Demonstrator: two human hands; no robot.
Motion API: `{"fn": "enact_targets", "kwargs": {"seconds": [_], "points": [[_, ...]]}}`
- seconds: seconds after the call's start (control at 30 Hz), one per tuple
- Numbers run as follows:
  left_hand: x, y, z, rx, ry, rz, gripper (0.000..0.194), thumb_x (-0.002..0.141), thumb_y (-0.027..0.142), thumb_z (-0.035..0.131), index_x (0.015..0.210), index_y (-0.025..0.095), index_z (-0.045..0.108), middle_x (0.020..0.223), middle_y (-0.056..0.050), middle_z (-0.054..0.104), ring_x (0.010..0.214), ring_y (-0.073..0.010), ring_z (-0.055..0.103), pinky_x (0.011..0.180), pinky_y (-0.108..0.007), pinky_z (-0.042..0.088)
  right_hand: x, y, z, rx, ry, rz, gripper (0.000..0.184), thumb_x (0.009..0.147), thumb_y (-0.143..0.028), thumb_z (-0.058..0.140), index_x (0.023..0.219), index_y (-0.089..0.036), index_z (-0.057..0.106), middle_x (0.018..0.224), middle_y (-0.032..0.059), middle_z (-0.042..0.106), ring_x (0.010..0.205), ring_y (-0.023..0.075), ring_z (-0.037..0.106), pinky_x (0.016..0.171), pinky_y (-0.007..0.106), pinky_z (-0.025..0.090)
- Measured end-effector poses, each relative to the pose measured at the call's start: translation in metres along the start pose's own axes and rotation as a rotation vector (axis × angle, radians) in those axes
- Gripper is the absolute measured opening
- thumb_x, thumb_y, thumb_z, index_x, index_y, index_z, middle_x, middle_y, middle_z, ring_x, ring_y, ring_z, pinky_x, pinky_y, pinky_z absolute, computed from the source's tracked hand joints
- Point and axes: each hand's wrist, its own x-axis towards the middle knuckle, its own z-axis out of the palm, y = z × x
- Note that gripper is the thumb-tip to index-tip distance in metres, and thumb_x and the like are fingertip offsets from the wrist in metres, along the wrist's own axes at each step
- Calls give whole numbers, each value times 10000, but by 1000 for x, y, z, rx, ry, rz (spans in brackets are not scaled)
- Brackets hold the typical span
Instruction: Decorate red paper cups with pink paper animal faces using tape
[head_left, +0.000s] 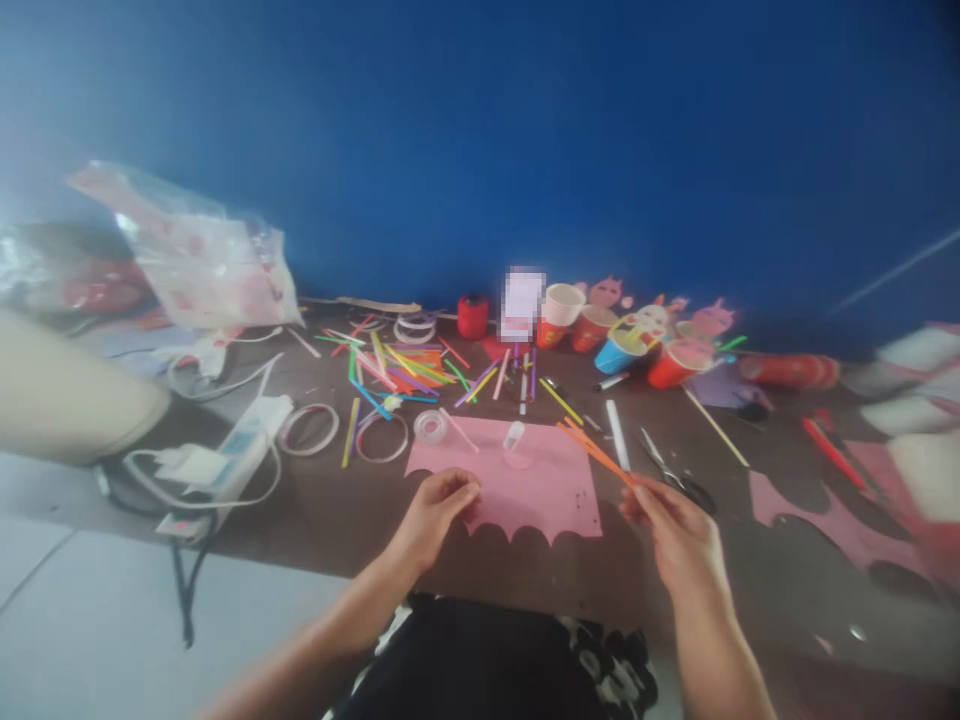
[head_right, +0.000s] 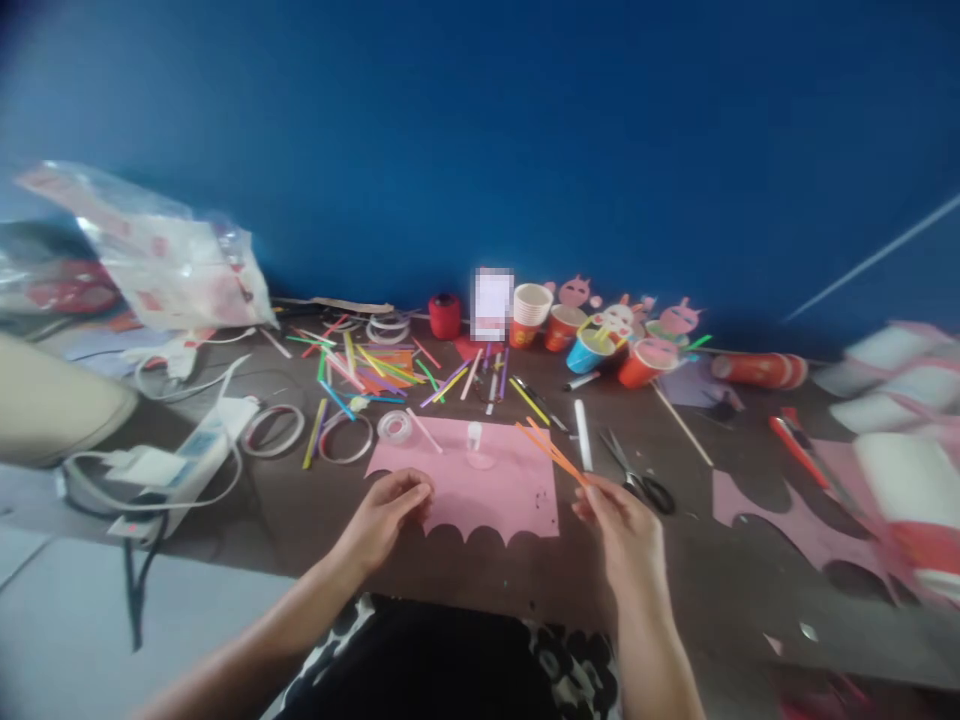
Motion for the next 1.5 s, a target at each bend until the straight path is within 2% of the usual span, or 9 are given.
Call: {"fn": "enact_targets", "kwargs": {"seconds": [0.17,0.3,0.43,0.6,0.67,0.8,1.1,1.33,1.5], "points": [[5,2,0,14,-32,-4,160,754,306,655,761,153,609,661,14,570,582,-76,508,559,-187,407,21,1,6,-204,-29,-116,393,712,-422,669,963,-120,676,766,87,709,586,163,659,575,290,551],[7,4,0,65,-62,-12,163,752,311,652,755,152,619,652,7,571,577,-85,512,554,-192,410,33,2,15,-474,-101,-234,409,807,-432,513,1002,-99,652,786,107,715,550,164,662,547,286,543],[10,4,1,44,-39,-38,168,720,311,678,772,157,633,651,8,575,575,-94,513,543,-195,417,39,1,24,-621,-102,-289,364,839,-380,458,1000,-122,658,773,79,719,522,149,648,528,257,519],[12,7,1,53,-12,-72,197,688,326,706,754,153,639,661,5,586,580,-94,515,544,-192,421,40,-8,28,-843,-38,-381,249,841,-305,494,972,-192,672,932,71,717,827,199,663,776,304,485],[13,7,1,51,7,-78,212,671,331,719,760,155,641,670,5,592,587,-98,516,541,-194,424,39,-11,30,-921,-43,-403,218,843,-279,499,957,-210,671,943,58,713,867,198,650,801,295,460],[14,6,0,51,0,-95,208,681,323,717,775,158,632,691,8,600,591,-91,515,549,-189,424,38,-15,34,-1046,-92,-424,173,847,-269,509,905,-223,666,887,37,702,828,182,642,753,263,439],[15,4,2,48,9,-116,227,669,328,727,773,153,625,695,4,596,592,-94,514,529,-185,415,37,-24,40,-1243,-185,-399,169,829,-326,546,934,-220,625,958,46,660,807,176,626,697,256,412],[14,7,2,73,8,-123,229,658,333,730,758,154,627,694,6,593,592,-89,503,538,-182,417,42,-26,47,-1306,-221,-356,152,854,-301,510,935,-214,605,915,44,673,826,184,632,709,261,398],[14,7,2,62,21,-135,236,647,331,738,772,161,632,697,10,596,584,-88,504,531,-183,414,42,-31,50,-1308,-219,-372,235,852,-382,527,1016,-218,563,986,59,669,872,197,633,727,268,398]]}}
